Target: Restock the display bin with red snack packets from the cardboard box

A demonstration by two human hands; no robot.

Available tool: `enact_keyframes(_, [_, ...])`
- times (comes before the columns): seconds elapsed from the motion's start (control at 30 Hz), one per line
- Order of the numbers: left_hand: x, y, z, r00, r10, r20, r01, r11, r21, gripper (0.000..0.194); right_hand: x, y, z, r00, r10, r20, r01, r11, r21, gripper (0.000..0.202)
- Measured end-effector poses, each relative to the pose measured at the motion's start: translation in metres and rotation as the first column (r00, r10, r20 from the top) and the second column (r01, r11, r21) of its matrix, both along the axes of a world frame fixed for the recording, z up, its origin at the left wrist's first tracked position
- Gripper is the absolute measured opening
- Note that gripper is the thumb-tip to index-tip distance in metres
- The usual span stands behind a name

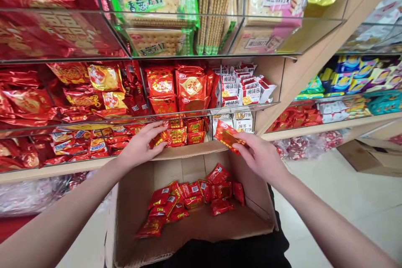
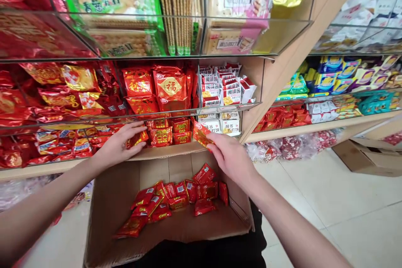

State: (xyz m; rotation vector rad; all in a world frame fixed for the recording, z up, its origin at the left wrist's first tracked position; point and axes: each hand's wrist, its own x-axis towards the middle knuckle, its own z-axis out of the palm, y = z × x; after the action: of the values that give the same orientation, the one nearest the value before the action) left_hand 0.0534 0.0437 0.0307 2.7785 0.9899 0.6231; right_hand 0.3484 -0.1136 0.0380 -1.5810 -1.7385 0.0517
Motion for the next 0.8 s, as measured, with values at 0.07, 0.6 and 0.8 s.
enact_keyframes(0.07, [-0.001,-0.001,-0.004,1.0,0.009,0.0,-0.009,1.0,-0.007,0.043,0.003,0.024,0.004,0.987,0.091,0.136,-0.081,0.994,-0.079,0.023])
enact_keyframes(0.6, [-0.008,-0.005,-0.014,0.997,0.061,-0.049,-0.059,0.997,0.044,0.045,0.007,0.073,-0.027,0.999,0.046,-0.025,-0.052,0.939,-0.339,0.038])
enact_keyframes(0.8, [-0.006,-0.006,-0.015,0.996,0.08,-0.05,-0.079,0.997,0.019,0.045,-0.019,0.035,0.014,0.96,0.1,-0.26,-0.166,0.955,-0.247,0.028])
